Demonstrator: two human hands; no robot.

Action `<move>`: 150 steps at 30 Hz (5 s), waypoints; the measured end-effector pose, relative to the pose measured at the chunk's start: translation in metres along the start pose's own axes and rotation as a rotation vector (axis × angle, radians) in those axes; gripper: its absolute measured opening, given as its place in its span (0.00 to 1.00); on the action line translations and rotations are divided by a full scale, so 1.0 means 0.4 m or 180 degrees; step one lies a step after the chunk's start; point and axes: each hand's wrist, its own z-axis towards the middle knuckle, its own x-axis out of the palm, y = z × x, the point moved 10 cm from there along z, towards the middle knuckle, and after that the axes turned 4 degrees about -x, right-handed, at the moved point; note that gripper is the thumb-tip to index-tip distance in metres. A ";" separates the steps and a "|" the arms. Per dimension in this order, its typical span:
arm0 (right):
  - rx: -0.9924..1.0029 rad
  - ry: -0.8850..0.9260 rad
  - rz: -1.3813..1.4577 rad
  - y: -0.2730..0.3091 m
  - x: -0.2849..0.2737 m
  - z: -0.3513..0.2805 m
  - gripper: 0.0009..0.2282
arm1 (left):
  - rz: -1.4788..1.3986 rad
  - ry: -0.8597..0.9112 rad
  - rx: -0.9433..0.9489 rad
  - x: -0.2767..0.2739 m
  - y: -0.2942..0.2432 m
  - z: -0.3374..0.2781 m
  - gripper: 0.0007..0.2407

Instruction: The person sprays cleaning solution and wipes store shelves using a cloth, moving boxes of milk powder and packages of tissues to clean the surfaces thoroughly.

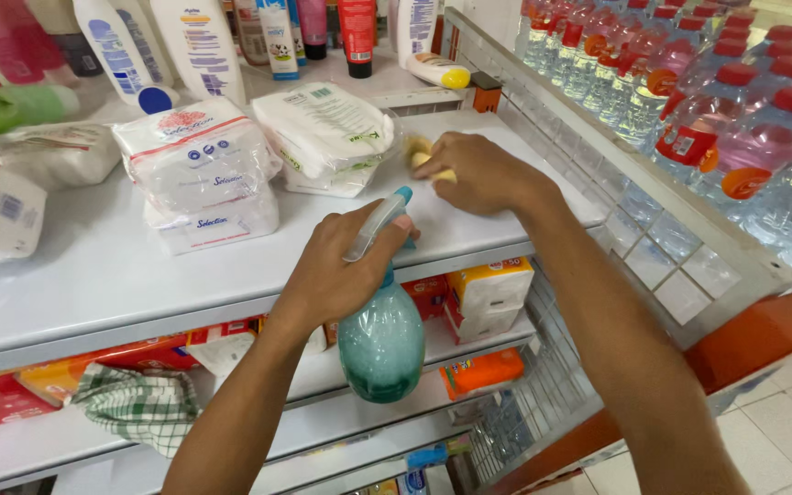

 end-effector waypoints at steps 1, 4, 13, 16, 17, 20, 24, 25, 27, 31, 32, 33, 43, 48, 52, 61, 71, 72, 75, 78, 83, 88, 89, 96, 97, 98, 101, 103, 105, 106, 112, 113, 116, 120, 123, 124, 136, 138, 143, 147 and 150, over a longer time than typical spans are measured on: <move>-0.0086 0.0004 0.0147 0.021 -0.012 -0.015 0.17 | 0.0022 0.0031 -0.0085 0.005 0.007 0.003 0.16; 0.0099 0.0070 0.0416 0.013 -0.054 -0.042 0.17 | -0.0016 -0.0066 0.0210 -0.004 -0.015 -0.001 0.16; 0.0985 -0.0299 -0.0450 -0.168 -0.092 -0.064 0.12 | -0.0054 0.0044 0.0102 -0.005 -0.001 0.003 0.15; 0.1108 -0.0325 -0.0542 -0.150 -0.081 -0.059 0.20 | -0.0101 -0.0002 0.0153 -0.001 -0.001 0.000 0.14; 0.1039 -0.0368 -0.0520 -0.121 -0.088 -0.050 0.20 | -0.0131 -0.0018 0.0221 -0.004 -0.005 -0.001 0.14; 0.0934 -0.0320 -0.0386 -0.005 -0.105 -0.030 0.22 | -0.0162 -0.0139 0.0515 -0.022 -0.026 -0.010 0.14; 0.0466 -0.0142 -0.0089 0.174 -0.071 -0.060 0.20 | -0.0098 -0.0163 0.0492 -0.007 -0.024 -0.009 0.14; 0.0145 -0.0225 -0.0030 0.218 -0.076 -0.070 0.18 | -0.0049 -0.0133 0.0336 -0.005 -0.012 -0.007 0.15; 0.0391 -0.0205 -0.0006 0.202 -0.091 -0.109 0.19 | -0.0109 -0.0151 0.0546 -0.013 -0.029 -0.012 0.14; 0.1022 -0.0531 -0.0485 0.069 -0.151 -0.192 0.19 | -0.0073 -0.0160 0.0495 -0.010 -0.023 -0.016 0.14; 0.1164 -0.0565 -0.0540 0.028 -0.162 -0.204 0.18 | -0.0054 -0.0156 0.0448 -0.009 -0.019 -0.015 0.14; 0.1318 -0.0603 -0.0590 -0.011 -0.169 -0.215 0.18 | -0.0032 -0.0139 0.0403 -0.006 -0.014 -0.014 0.14; 0.1106 -0.0966 -0.0213 -0.011 -0.162 -0.239 0.23 | 0.0160 -0.0092 0.0153 0.007 0.015 -0.014 0.17; 0.1015 -0.1268 0.0060 0.001 -0.246 -0.252 0.22 | 0.0020 -0.0423 0.0728 -0.016 -0.023 -0.032 0.17; 0.1117 -0.1283 0.0217 0.003 -0.205 -0.275 0.20 | 0.0121 -0.0704 0.1150 -0.027 -0.052 -0.048 0.16; 0.1291 -0.0837 -0.0330 -0.007 -0.139 -0.315 0.17 | -0.0004 -0.0251 0.0674 -0.007 -0.042 -0.038 0.14; 0.0403 -0.1349 -0.0318 0.200 -0.186 -0.325 0.11 | -0.0044 -0.0220 0.0626 -0.003 -0.036 -0.041 0.14; 0.0484 -0.0955 0.0261 0.199 -0.148 -0.309 0.13 | -0.0065 -0.0252 0.0684 -0.003 -0.038 -0.043 0.14; 0.0893 -0.0810 0.1017 0.181 -0.121 -0.268 0.19 | -0.0031 -0.0262 0.0705 -0.005 -0.037 -0.042 0.14; 0.0464 -0.0916 0.0003 0.230 -0.106 -0.209 0.26 | -0.0049 -0.0354 0.0885 -0.014 -0.048 -0.050 0.13; 0.0164 -0.0501 0.0193 0.221 -0.043 -0.173 0.22 | -0.0125 -0.0264 0.0720 -0.005 -0.040 -0.048 0.13; -0.0074 -0.0671 -0.0124 0.231 -0.076 -0.178 0.18 | -0.0096 -0.0388 0.0991 -0.017 -0.061 -0.052 0.14; 0.0493 -0.0484 0.0086 0.178 -0.079 -0.191 0.19 | -0.0034 -0.0312 0.0823 -0.009 -0.049 -0.047 0.14; 0.2113 -0.0657 0.0926 0.006 -0.132 -0.272 0.18 | 0.0007 -0.0375 0.0716 -0.005 -0.041 -0.046 0.13; 0.2073 -0.0771 0.0820 0.010 -0.129 -0.257 0.18 | 0.0019 -0.0437 0.0723 -0.005 -0.042 -0.044 0.13; 0.1696 -0.0846 0.0622 0.040 -0.127 -0.228 0.17 | -0.0008 -0.0469 0.0763 -0.006 -0.044 -0.043 0.13; 0.0881 -0.0911 0.0326 0.135 -0.097 -0.172 0.15 | -0.0108 -0.0480 0.0863 -0.011 -0.047 -0.044 0.14; 0.0818 -0.0781 0.0460 0.170 -0.066 -0.194 0.16 | -0.0248 -0.0346 0.0952 -0.013 -0.051 -0.043 0.14; 0.0324 -0.1113 0.0499 0.220 -0.100 -0.246 0.16 | -0.0295 -0.0235 0.0729 -0.015 -0.030 -0.040 0.14; 0.0070 -0.1272 0.0523 0.241 -0.117 -0.274 0.16 | -0.0313 -0.0177 0.0614 -0.015 -0.021 -0.040 0.14; 0.0878 -0.1936 0.0226 0.148 -0.168 -0.405 0.13 | 0.0233 -0.0394 0.0859 -0.030 -0.059 -0.077 0.12; 0.0798 -0.2080 0.0013 0.160 -0.160 -0.403 0.13 | 0.0345 -0.0455 0.0871 -0.040 -0.060 -0.093 0.11; 0.0584 -0.2272 -0.0544 0.214 -0.128 -0.391 0.12 | 0.0523 -0.0570 0.0800 -0.067 -0.050 -0.151 0.10; 0.0289 -0.2114 -0.0799 0.323 -0.075 -0.321 0.13 | 0.0415 -0.0641 0.0794 -0.131 -0.035 -0.233 0.10; 0.0202 -0.2017 -0.0845 0.416 -0.051 -0.266 0.13 | 0.0421 -0.0766 0.0853 -0.179 -0.024 -0.303 0.11; 0.0185 -0.2000 -0.0866 0.447 -0.044 -0.242 0.14 | 0.0459 -0.0830 0.0859 -0.201 -0.019 -0.322 0.12; -0.0800 -0.1957 -0.0373 0.831 0.072 -0.009 0.17 | 0.1077 -0.1488 0.0515 -0.422 0.101 -0.490 0.14; -0.0989 -0.1923 -0.0291 0.889 0.104 0.034 0.18 | 0.1080 -0.1668 0.0487 -0.465 0.135 -0.524 0.14; -0.1272 -0.1840 -0.0022 1.000 0.163 0.163 0.19 | 0.1209 -0.2019 0.0497 -0.556 0.207 -0.613 0.17; -0.1304 -0.1714 0.0033 1.055 0.193 0.242 0.19 | 0.1425 -0.2010 0.0503 -0.596 0.238 -0.648 0.18; -0.1405 -0.1640 0.0027 1.058 0.203 0.246 0.19 | 0.1447 -0.1963 0.0513 -0.600 0.249 -0.651 0.19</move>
